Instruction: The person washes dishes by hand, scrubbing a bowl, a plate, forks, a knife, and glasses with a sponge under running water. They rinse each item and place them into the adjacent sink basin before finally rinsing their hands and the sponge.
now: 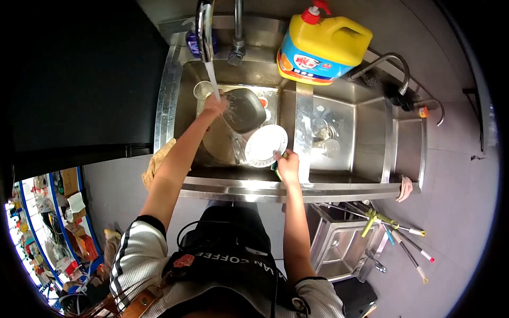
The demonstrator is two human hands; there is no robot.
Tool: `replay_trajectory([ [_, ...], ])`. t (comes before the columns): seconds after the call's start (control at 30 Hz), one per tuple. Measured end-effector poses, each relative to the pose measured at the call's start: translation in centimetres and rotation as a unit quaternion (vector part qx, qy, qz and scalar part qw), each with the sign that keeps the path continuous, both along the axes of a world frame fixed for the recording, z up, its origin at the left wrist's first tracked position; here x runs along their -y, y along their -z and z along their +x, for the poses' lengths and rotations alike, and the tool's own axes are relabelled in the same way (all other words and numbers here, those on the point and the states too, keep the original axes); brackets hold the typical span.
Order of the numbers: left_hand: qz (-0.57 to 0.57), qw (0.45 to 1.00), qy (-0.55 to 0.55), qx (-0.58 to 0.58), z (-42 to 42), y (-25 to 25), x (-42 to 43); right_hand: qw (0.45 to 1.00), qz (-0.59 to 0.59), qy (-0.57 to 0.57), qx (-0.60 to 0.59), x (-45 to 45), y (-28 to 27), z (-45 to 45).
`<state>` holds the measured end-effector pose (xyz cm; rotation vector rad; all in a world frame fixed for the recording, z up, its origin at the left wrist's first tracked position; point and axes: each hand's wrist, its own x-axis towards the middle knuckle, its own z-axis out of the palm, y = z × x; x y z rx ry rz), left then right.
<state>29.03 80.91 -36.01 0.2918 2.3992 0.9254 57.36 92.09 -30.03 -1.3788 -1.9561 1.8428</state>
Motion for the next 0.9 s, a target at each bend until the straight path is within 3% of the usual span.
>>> replay_trajectory([
  [0.1,0.064,0.971,-0.095,0.209,-0.7,-0.1,0.1,1.0,-0.02,0.012,-0.016,-0.1,-0.5,0.4],
  [0.17,0.145,0.904,-0.201,0.349,-0.2,0.1,0.5,0.998,-0.043,0.022,-0.029,0.0,-1.0,0.6],
  [0.3,0.238,0.851,-0.168,0.437,-0.6,7.2,2.2,0.997,-0.05,0.021,-0.048,0.0,-1.0,0.8],
  [0.33,0.319,0.821,-0.165,0.444,-0.3,8.1,2.5,0.997,-0.063,0.023,-0.046,0.0,-1.0,0.9],
  [0.37,0.368,0.805,-0.15,0.44,0.3,7.8,2.7,0.996,-0.075,0.025,-0.044,-0.1,-0.9,0.9],
  [0.43,0.389,0.836,-0.116,0.37,0.5,13.4,2.5,0.996,-0.08,0.027,-0.036,-0.3,-1.0,0.7],
  [0.53,0.36,0.812,-0.262,0.378,2.4,8.1,1.4,0.996,-0.064,0.039,-0.039,-0.3,-1.6,0.5],
  [0.63,0.229,0.891,-0.229,0.319,2.4,5.5,0.1,0.994,-0.061,0.059,-0.067,-0.1,-2.8,0.1],
  [0.67,0.265,0.893,-0.178,0.317,2.2,6.2,0.4,0.994,-0.063,0.055,-0.064,-0.3,-3.1,0.1],
  [0.77,0.168,0.939,-0.132,0.27,2.4,-0.3,-0.2,0.994,-0.072,0.051,-0.061,-0.6,-4.0,0.0],
  [0.87,0.026,0.998,-0.041,-0.042,1.6,3.3,0.4,0.994,-0.06,0.055,-0.078,-0.8,-4.1,0.3],
  [0.9,0.113,0.992,-0.053,-0.008,1.7,2.9,1.2,0.994,-0.054,0.056,-0.074,-0.9,-4.1,0.5],
])
